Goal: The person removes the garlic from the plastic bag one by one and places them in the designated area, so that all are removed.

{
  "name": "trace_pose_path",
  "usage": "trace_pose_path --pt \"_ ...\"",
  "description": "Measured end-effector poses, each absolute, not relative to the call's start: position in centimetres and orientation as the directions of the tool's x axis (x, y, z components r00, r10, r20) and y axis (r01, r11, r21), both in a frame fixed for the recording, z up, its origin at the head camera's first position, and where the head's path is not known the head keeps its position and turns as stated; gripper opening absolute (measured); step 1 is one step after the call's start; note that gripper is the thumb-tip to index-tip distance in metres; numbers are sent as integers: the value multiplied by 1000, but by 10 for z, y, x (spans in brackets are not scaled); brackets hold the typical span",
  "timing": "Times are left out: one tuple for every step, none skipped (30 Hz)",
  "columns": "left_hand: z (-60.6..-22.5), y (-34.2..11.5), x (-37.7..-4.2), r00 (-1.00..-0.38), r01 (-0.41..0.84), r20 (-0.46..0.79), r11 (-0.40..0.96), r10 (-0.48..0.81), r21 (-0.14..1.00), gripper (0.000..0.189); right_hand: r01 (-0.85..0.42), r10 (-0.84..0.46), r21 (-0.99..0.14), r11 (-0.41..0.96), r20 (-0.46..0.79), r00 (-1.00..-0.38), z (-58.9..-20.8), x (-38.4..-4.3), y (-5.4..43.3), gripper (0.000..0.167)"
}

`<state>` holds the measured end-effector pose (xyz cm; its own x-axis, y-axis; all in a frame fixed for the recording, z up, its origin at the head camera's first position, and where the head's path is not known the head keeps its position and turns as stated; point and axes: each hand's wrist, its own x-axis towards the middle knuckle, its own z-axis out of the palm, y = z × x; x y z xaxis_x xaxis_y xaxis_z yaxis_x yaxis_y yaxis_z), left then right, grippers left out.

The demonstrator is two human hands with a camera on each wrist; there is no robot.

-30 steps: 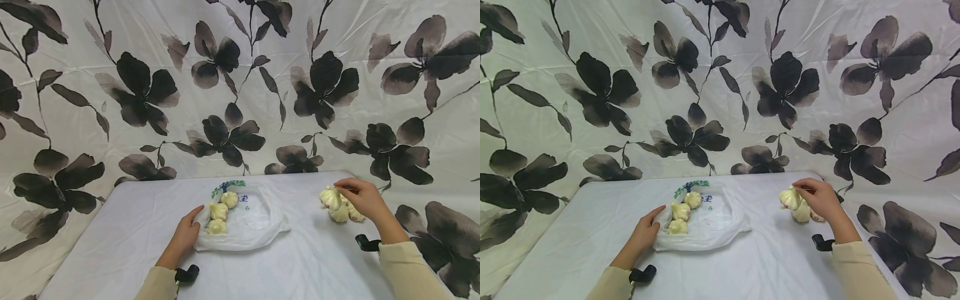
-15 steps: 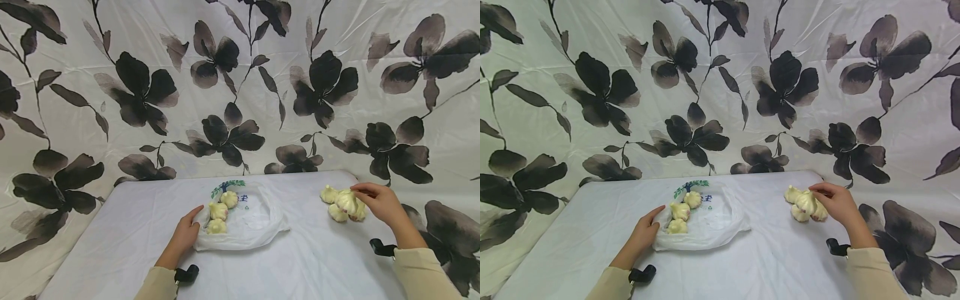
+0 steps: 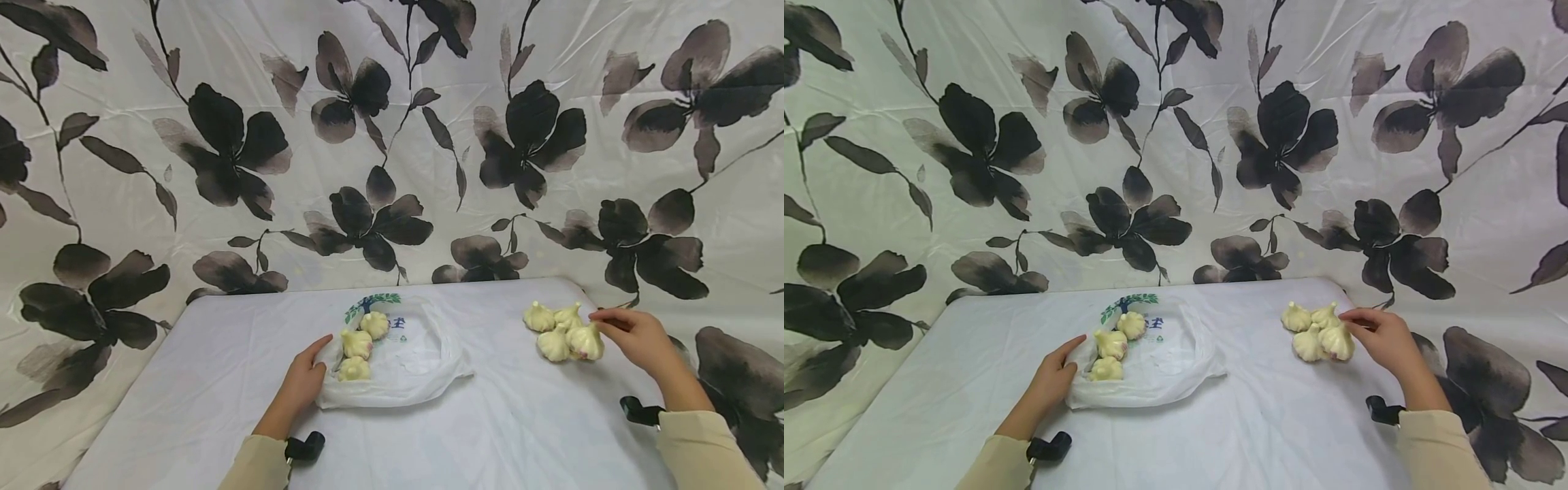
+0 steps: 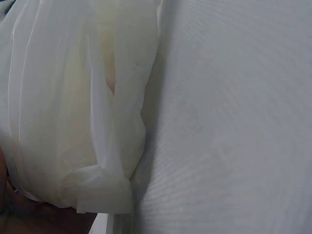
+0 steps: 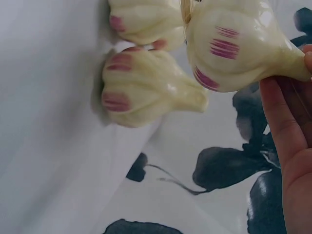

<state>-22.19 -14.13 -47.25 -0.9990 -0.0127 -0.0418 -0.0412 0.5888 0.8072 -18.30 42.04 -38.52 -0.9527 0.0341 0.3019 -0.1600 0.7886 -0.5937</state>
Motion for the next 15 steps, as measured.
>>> trace_pose_path --pt "-472 -141 -222 -999 -42 -42 589 -14 807 61 -155 36 -589 794 299 -954 -386 -183 422 29" --pt "-472 -141 -222 -999 -42 -42 588 -14 808 62 -149 39 -585 797 297 -954 -387 -183 423 29" --pt "-472 -141 -222 -999 -43 -43 589 -15 807 62 -142 45 -583 800 294 -955 -388 -183 425 29" --pt "-472 -141 -222 -999 -44 -44 590 -15 806 62 -132 51 -579 804 289 -956 -389 -183 426 29" --pt "-472 -141 -222 -999 -44 -44 590 -15 806 62 -121 58 -576 809 283 -957 -390 -183 428 29" --pt "-472 -141 -222 -999 -45 -45 589 -14 807 62 -113 62 -574 811 276 -959 -391 -182 429 29" --pt "-472 -141 -222 -999 -47 -47 588 -14 807 62 -102 68 -573 813 268 -961 -392 -182 431 30" --pt "-472 -141 -222 -999 -48 -50 589 -14 807 62 -90 75 -573 814 257 -963 -393 -182 432 31" --pt "-471 -141 -222 -999 -50 -51 589 -14 807 62 -77 82 -573 816 246 -966 -394 -181 433 32" --pt "-471 -141 -221 -999 -49 -52 587 -12 808 62 -65 87 -572 818 235 -968 -395 -181 435 32" --pt "-471 -141 -221 -999 -49 -53 585 -11 810 62 -53 93 -573 818 223 -970 -395 -181 436 33" --pt "-470 -141 -221 -999 -49 -54 585 -10 810 62 -43 97 -575 817 210 -973 -396 -181 437 34" --pt "-470 -141 -221 -999 -49 -54 583 -9 811 62 -32 100 -576 817 197 -975 -397 -181 438 35" --pt "-470 -141 -221 -999 -46 -52 583 -6 811 62 -23 103 -579 815 184 -977 -398 -181 439 35" --pt "-470 -141 -221 -999 -45 -52 581 -4 813 62 -15 105 -581 814 173 -979 -399 -180 439 35"
